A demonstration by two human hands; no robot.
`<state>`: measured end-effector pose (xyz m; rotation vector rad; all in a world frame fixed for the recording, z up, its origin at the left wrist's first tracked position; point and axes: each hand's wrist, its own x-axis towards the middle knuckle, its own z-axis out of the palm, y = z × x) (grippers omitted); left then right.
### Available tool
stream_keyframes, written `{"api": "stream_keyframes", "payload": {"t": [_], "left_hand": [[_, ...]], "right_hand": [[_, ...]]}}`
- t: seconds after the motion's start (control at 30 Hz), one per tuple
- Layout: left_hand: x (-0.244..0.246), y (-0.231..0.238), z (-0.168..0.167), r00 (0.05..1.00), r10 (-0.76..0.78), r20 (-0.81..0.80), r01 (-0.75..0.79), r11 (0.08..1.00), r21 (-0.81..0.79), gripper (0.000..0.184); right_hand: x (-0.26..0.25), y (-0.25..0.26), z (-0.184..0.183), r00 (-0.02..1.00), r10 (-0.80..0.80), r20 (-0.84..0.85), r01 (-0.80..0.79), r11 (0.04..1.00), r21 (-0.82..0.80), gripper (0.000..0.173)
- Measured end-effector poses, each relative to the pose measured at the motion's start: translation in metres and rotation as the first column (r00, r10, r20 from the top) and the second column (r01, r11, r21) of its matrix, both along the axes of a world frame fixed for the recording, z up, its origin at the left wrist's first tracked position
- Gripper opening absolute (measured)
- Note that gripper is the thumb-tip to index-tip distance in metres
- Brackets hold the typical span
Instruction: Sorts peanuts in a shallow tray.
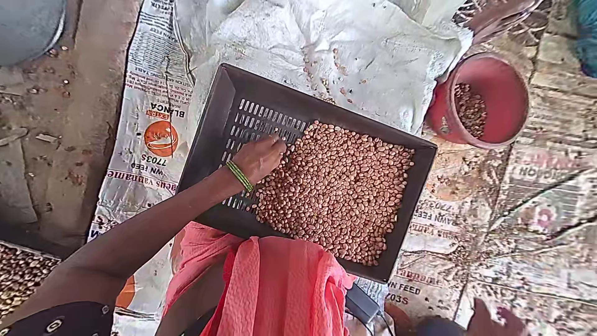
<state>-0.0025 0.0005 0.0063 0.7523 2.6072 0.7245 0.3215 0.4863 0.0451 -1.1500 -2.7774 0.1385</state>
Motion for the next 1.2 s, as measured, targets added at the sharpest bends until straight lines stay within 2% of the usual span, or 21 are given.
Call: {"api": "stream_keyframes", "payload": {"t": [0.07, 0.1, 0.17, 0.2, 0.27, 0.37, 0.5, 0.57, 0.63, 0.67, 0.7, 0.77, 0.8, 0.9, 0.97, 1.0, 1.03, 1.1, 1.13, 1.17, 1.2], "left_hand": [[-0.001, -0.006, 0.004, 0.94, 0.191, 0.282, -0.259, 0.938, 0.231, 0.019], [0.001, -0.011, 0.007, 0.851, 0.256, 0.458, -0.439, 0.827, 0.352, 0.016], [0.01, -0.021, 0.02, 0.613, 0.203, 0.763, -0.751, 0.447, 0.485, 0.015], [0.015, -0.028, 0.025, 0.542, 0.144, 0.828, -0.825, 0.28, 0.491, 0.023], [0.027, -0.046, 0.029, 0.524, 0.065, 0.849, -0.85, 0.101, 0.517, 0.033], [0.045, -0.07, 0.03, 0.531, 0.095, 0.842, -0.847, 0.042, 0.53, 0.037], [0.061, -0.093, 0.033, 0.459, 0.195, 0.867, -0.885, 0.012, 0.465, 0.03], [0.066, -0.101, 0.036, 0.46, 0.239, 0.855, -0.885, 0.053, 0.462, 0.028], [0.069, -0.106, 0.036, 0.525, 0.316, 0.79, -0.851, 0.186, 0.491, 0.026], [0.068, -0.108, 0.035, 0.603, 0.369, 0.707, -0.797, 0.313, 0.516, 0.022], [0.066, -0.112, 0.034, 0.704, 0.427, 0.567, -0.707, 0.49, 0.51, 0.017], [0.059, -0.114, 0.036, 0.856, 0.462, 0.23, -0.515, 0.8, 0.308, 0.022], [0.054, -0.111, 0.039, 0.896, 0.424, 0.131, -0.443, 0.872, 0.21, 0.026], [0.038, -0.096, 0.05, 0.949, 0.301, 0.093, -0.307, 0.95, 0.059, 0.024], [0.033, -0.083, 0.053, 0.961, 0.221, 0.168, -0.231, 0.972, 0.043, 0.02], [0.034, -0.076, 0.049, 0.967, 0.171, 0.189, -0.184, 0.981, 0.057, 0.018], [0.037, -0.07, 0.042, 0.969, 0.119, 0.217, -0.137, 0.988, 0.07, 0.017], [0.041, -0.061, 0.025, 0.972, 0.023, 0.233, -0.04, 0.997, 0.069, 0.02], [0.044, -0.058, 0.017, 0.977, -0.015, 0.215, 0.002, 0.998, 0.062, 0.021], [0.048, -0.056, 0.009, 0.984, -0.047, 0.173, 0.036, 0.997, 0.063, 0.021], [0.052, -0.054, 0.002, 0.989, -0.072, 0.126, 0.064, 0.996, 0.064, 0.022]], "right_hand": [[-0.073, -0.019, 0.018, 0.985, 0.091, -0.144, -0.12, 0.972, -0.201, 0.047], [-0.111, -0.037, 0.025, 0.962, 0.193, -0.193, -0.241, 0.932, -0.27, 0.044], [-0.179, -0.089, 0.032, 0.859, 0.449, -0.246, -0.511, 0.777, -0.367, 0.039], [-0.209, -0.122, 0.034, 0.772, 0.581, -0.258, -0.634, 0.669, -0.389, 0.037], [-0.256, -0.187, 0.03, 0.556, 0.786, -0.269, -0.814, 0.45, -0.368, 0.029], [-0.297, -0.258, 0.01, 0.242, 0.938, -0.247, -0.948, 0.174, -0.267, 0.023], [-0.323, -0.294, -0.023, 0.011, 0.998, -0.054, -0.968, -0.003, -0.251, 0.016], [-0.324, -0.299, -0.026, -0.051, 0.998, 0.039, -0.965, -0.039, -0.259, 0.015], [-0.32, -0.301, -0.026, -0.084, 0.991, 0.101, -0.977, -0.062, -0.204, 0.014], [-0.317, -0.302, -0.027, -0.092, 0.987, 0.131, -0.985, -0.071, -0.155, 0.013], [-0.314, -0.303, -0.028, -0.091, 0.984, 0.151, -0.991, -0.075, -0.108, 0.012], [-0.31, -0.302, -0.032, -0.075, 0.987, 0.142, -0.997, -0.071, -0.031, 0.013], [-0.308, -0.3, -0.036, -0.052, 0.99, 0.131, -0.999, -0.052, -0.009, 0.015], [-0.308, -0.295, -0.038, 0.099, 0.995, -0.008, -0.992, 0.098, -0.075, 0.023], [-0.307, -0.29, -0.021, 0.339, 0.916, -0.215, -0.897, 0.246, -0.367, 0.025], [-0.306, -0.286, -0.009, 0.497, 0.811, -0.308, -0.789, 0.274, -0.55, 0.024], [-0.305, -0.281, 0.001, 0.642, 0.672, -0.369, -0.652, 0.227, -0.723, 0.02], [-0.303, -0.271, 0.011, 0.801, 0.439, -0.407, -0.44, -0.028, -0.897, 0.021], [-0.298, -0.267, 0.012, 0.821, 0.412, -0.395, -0.386, -0.107, -0.916, 0.024], [-0.293, -0.264, 0.014, 0.817, 0.436, -0.376, -0.356, -0.131, -0.925, 0.025], [-0.286, -0.264, 0.015, 0.794, 0.493, -0.354, -0.352, -0.101, -0.93, 0.025]]}}
